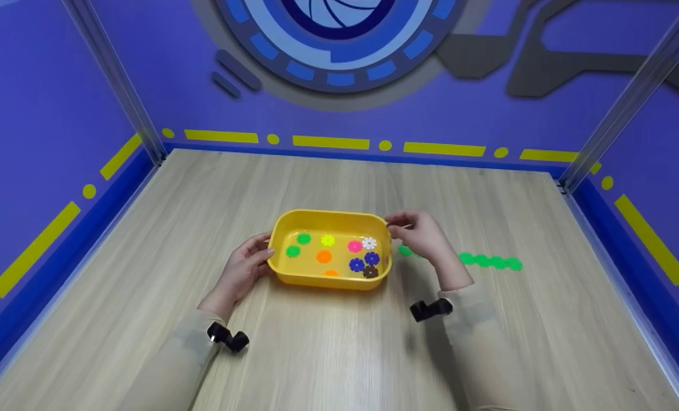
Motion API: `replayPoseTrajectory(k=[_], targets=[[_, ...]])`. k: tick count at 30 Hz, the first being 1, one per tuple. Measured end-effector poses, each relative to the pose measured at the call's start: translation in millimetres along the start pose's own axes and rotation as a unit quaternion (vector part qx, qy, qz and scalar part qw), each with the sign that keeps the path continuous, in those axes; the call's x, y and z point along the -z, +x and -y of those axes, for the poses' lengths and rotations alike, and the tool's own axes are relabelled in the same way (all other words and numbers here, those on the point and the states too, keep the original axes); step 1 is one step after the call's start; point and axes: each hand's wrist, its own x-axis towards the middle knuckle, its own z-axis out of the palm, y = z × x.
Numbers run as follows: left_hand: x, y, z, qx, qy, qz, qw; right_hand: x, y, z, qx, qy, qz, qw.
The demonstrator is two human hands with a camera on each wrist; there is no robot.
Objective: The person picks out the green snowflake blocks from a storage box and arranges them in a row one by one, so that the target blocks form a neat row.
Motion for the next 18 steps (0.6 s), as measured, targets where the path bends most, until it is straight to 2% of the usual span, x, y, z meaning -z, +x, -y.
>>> replayPoseTrajectory(k=[6,18], targets=[[-0.3,0.0,-0.7,0.004,-0.005,-0.002,1.0,-21.5,11.2,19.2,-0.009,0.01,0.039,0.9991],[0.2,0.2,-0.8,0.003,0.0,-0.003,1.0,-67.6,37.7,48.2,0.027,0.004,0.093,0.9953]])
